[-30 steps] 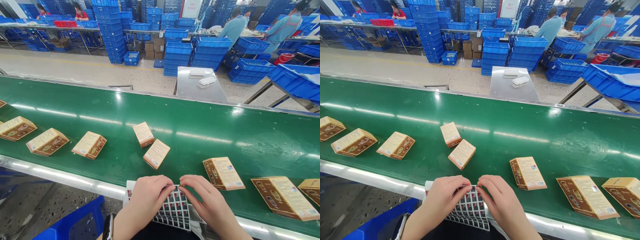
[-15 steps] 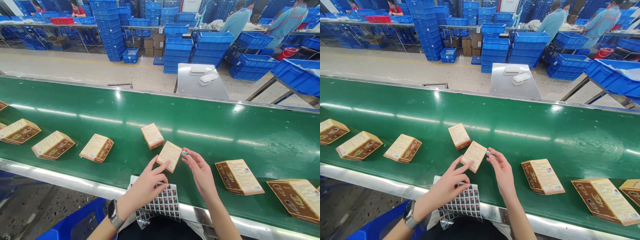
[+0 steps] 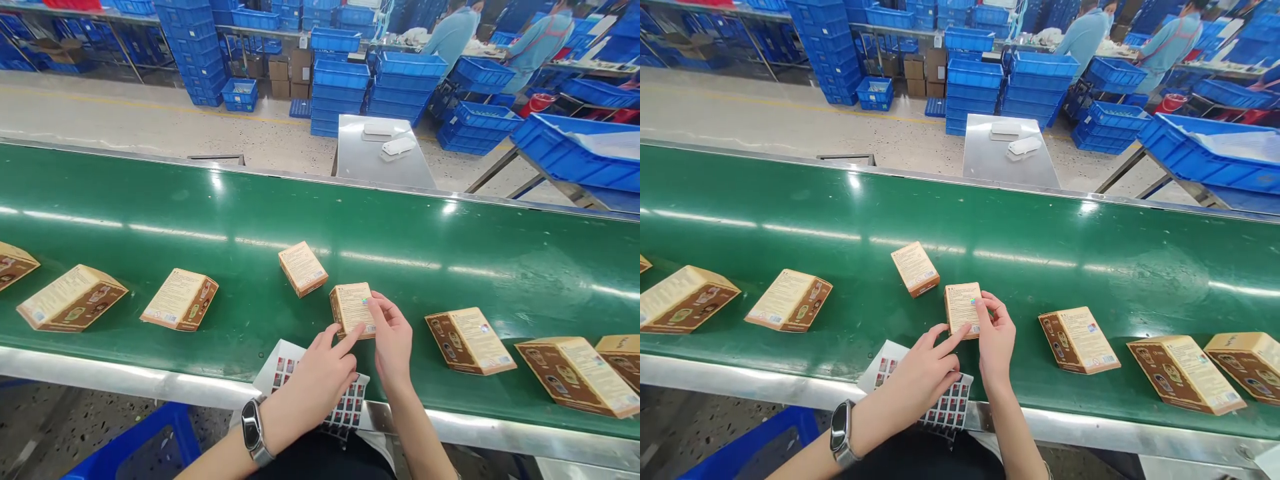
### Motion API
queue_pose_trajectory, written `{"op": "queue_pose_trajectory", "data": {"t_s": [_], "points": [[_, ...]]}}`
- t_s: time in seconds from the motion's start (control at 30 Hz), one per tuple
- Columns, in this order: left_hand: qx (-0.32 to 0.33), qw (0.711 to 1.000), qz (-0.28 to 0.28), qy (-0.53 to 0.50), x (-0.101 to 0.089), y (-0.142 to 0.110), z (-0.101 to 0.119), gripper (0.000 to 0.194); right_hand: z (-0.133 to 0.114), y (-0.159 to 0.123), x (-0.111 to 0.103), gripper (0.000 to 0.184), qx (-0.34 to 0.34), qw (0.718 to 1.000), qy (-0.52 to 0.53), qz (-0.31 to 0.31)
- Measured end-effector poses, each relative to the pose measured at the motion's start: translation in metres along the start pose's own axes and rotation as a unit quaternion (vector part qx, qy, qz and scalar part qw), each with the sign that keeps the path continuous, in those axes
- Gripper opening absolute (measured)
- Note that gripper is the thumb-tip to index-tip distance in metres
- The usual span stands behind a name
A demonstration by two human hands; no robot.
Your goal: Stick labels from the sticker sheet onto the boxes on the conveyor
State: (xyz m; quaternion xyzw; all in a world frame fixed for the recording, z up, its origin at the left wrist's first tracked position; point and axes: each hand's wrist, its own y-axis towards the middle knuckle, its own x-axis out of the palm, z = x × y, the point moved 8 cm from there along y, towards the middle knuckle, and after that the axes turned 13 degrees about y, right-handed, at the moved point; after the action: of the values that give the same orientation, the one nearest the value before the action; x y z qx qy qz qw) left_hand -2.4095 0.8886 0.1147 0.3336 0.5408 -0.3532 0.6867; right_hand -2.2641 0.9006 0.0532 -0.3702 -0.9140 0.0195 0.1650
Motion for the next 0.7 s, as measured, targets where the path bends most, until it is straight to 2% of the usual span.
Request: {"op": "queue_pose_trajectory", "data": {"t_s": [0.2,0.3,0.4,0.47,0.53,0.63,0.7], "points": [[0.016,1.0,-0.011,0.006,0.0,0.011,0.01,0.014,-0.009,0.005,-0.009,0.034,-0.069,0.99,-0.118,0.021],[0.032,0.999,-0.002,0.004,-0.001,0.012,0.014,0.013,-0.018,0.023,-0.02,0.045,-0.066,0.988,-0.141,0.015],[0.021,0.999,0.021,-0.012,-0.009,0.006,0.008,0.017,-0.038,0.044,-0.017,0.041,-0.073,0.98,-0.184,-0.013],[-0.026,0.997,0.066,-0.038,-0.024,-0.005,-0.008,0.02,-0.054,0.051,0.001,0.04,-0.109,0.971,-0.209,-0.03],[-0.099,0.984,0.115,-0.089,-0.042,-0.02,-0.03,0.022,-0.063,0.051,0.04,0.047,-0.155,0.953,-0.238,-0.104],[-0.21,0.95,0.131,-0.192,-0.059,-0.044,-0.062,0.02,-0.049,0.034,0.109,0.068,-0.182,0.892,-0.309,-0.275],[-0.273,0.924,0.105,-0.247,-0.062,-0.058,-0.077,0.011,-0.032,0.021,0.133,0.08,-0.177,0.857,-0.361,-0.321]]}}
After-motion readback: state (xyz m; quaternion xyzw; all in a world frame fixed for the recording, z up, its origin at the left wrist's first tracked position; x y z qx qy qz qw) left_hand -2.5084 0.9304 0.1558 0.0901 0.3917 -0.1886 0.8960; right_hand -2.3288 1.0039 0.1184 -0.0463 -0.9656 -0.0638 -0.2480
